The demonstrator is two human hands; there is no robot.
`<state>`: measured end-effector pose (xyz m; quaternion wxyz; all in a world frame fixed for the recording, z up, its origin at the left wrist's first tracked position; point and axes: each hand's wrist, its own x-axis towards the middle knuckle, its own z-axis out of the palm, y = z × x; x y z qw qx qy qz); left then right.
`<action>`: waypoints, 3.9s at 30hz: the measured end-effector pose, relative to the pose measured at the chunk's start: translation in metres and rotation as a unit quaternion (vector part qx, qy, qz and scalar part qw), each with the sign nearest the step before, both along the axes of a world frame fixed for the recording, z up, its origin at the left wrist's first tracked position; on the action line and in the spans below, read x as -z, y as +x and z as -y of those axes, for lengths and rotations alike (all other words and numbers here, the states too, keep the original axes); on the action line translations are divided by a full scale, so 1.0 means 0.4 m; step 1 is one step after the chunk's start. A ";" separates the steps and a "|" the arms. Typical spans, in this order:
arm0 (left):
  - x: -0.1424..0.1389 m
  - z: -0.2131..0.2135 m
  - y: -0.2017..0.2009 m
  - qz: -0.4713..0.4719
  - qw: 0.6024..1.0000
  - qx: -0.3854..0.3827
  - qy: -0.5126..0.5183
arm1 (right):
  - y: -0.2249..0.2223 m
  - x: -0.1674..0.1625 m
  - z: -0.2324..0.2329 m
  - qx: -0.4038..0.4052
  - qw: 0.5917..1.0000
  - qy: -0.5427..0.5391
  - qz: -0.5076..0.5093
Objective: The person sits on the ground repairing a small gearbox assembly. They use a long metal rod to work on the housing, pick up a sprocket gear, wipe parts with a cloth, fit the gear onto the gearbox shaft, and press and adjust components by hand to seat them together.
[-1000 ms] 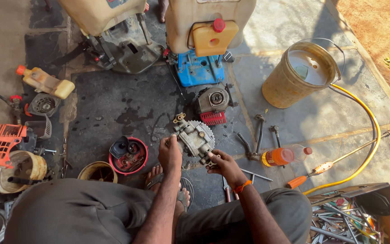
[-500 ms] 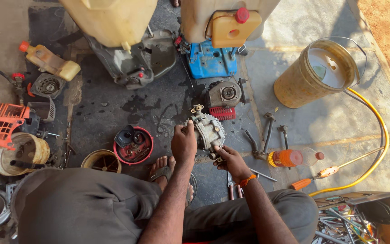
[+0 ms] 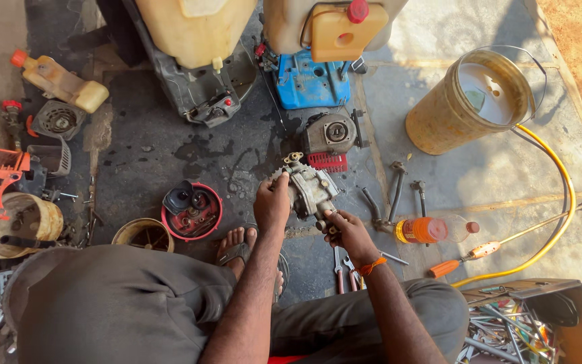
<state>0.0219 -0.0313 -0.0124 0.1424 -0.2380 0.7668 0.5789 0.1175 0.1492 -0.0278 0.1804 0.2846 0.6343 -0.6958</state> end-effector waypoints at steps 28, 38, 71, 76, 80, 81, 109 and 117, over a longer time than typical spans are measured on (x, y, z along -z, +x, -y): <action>0.063 -0.003 0.006 0.028 0.999 -0.006 -0.026 | 0.041 0.071 -0.019 0.045 0.971 -0.235 0.012; 0.071 0.000 0.004 -0.018 0.999 -0.020 -0.022 | 0.078 0.127 0.006 -0.182 0.945 0.233 0.140; 0.083 0.002 0.018 0.017 1.000 0.006 0.003 | 0.057 0.053 0.044 0.077 0.976 0.182 -0.091; 0.084 0.003 0.017 0.033 0.999 0.016 0.011 | 0.058 0.093 0.013 0.131 0.987 0.044 -0.085; 0.083 0.003 0.016 0.041 0.999 0.022 0.014 | 0.061 0.093 0.009 0.135 0.988 0.017 -0.067; 0.083 0.003 0.016 0.039 0.999 0.021 0.014 | 0.061 0.094 0.009 0.136 0.988 0.016 -0.068; 0.054 0.019 0.002 0.009 1.000 0.024 -0.008 | 0.073 0.106 0.054 0.136 0.960 -0.245 0.024; 0.010 -0.031 0.078 0.070 0.989 -0.097 0.092 | 0.112 0.075 0.072 0.123 0.986 -0.116 -0.011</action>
